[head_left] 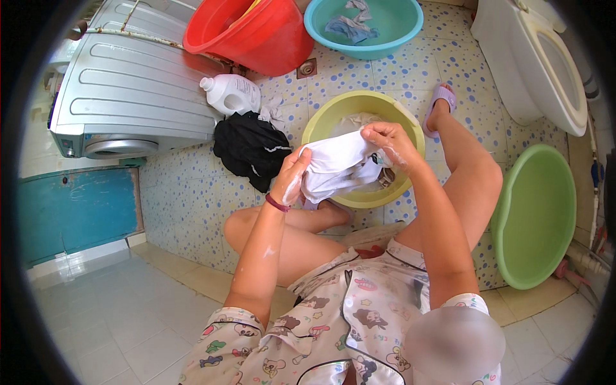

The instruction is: Hand washing a white t-shirt in a basin with soap.

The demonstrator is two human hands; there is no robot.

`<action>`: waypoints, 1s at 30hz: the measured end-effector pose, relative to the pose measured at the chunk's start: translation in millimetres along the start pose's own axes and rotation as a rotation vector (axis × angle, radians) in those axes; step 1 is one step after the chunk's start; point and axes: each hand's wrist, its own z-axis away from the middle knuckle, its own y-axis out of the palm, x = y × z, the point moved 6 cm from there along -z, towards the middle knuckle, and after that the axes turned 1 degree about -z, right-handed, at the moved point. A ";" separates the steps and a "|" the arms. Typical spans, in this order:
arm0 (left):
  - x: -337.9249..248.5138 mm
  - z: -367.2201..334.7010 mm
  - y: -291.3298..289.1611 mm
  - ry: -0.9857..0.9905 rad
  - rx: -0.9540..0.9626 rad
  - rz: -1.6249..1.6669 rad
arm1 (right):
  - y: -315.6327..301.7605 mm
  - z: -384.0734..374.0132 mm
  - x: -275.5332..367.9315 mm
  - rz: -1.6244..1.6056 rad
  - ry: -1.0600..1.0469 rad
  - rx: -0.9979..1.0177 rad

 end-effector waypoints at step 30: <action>-8.3 -0.6 7.9 -0.102 0.072 0.354 | 33.7 28.4 21.7 0.235 -0.328 -0.190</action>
